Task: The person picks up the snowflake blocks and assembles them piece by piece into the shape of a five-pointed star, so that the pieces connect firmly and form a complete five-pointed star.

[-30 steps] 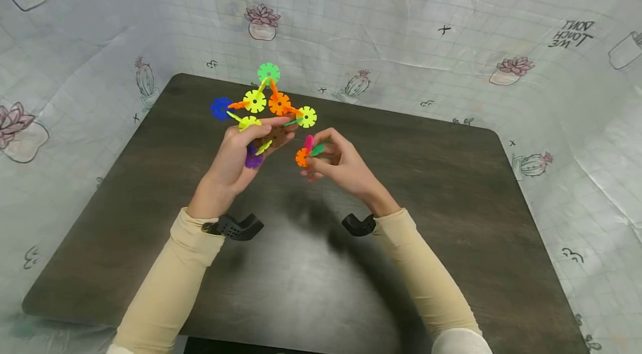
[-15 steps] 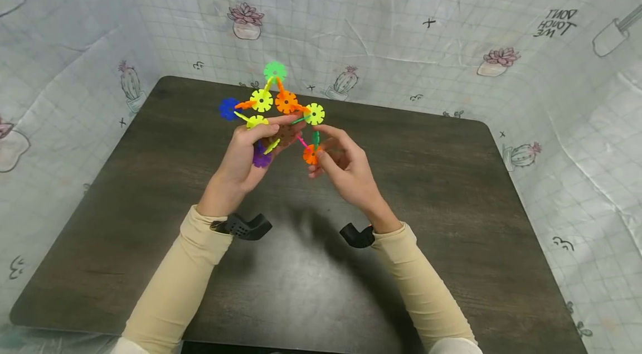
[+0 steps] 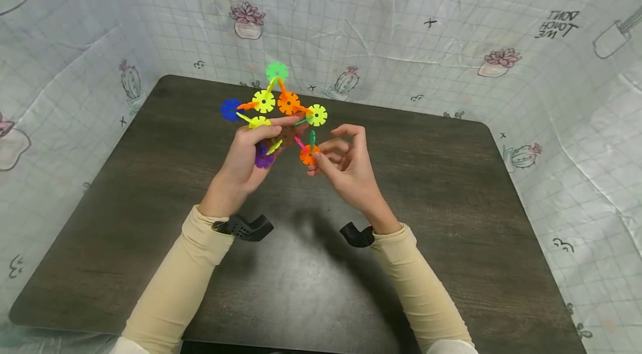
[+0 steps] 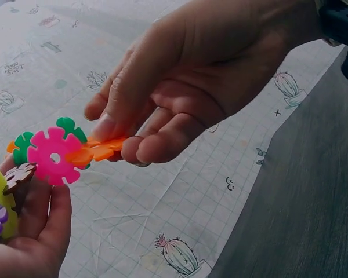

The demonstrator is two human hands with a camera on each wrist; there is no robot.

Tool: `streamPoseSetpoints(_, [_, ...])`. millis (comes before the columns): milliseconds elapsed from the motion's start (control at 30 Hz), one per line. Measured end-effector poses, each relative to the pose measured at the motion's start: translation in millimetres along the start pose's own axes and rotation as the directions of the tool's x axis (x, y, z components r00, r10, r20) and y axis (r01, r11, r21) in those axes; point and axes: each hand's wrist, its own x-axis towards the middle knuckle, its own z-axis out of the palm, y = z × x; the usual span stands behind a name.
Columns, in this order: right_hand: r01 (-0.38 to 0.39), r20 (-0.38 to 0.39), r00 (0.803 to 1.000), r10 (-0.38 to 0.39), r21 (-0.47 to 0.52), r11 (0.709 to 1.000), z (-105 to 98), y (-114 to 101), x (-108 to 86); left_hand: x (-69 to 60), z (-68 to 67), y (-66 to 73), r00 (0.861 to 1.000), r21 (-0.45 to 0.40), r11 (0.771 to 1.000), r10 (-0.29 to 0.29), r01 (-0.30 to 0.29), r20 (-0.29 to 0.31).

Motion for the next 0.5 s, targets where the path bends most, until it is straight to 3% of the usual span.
streamPoseSetpoints(133, [-0.007, 0.029, 1.0, 0.008, -0.022, 1.0, -2.2, -3.5, 2.2, -1.3, -0.2, -0.1, 1.0, -0.009, 1.0, -0.005, 0.005, -0.003])
streamPoseSetpoints(300, [0.007, 0.043, 0.999, -0.004, -0.078, 0.997, -7.1, -4.8, 4.6, -3.0, -2.6, 0.1, 0.999, -0.026, 0.998, -0.052, 0.052, -0.005])
streamPoseSetpoints(400, [0.016, -0.003, 1.0, -0.016, -0.075, 0.997, -6.5, -2.3, 4.8, -3.6, -4.6, -0.5, 0.998, -0.029, 0.997, -0.067, 0.067, -0.013])
streamPoseSetpoints(500, [0.002, -0.083, 0.997, -0.003, -0.01, 1.0, -1.5, 0.7, 4.4, -4.3, -5.7, -1.4, 0.997, -0.022, 0.997, -0.069, 0.069, -0.025])
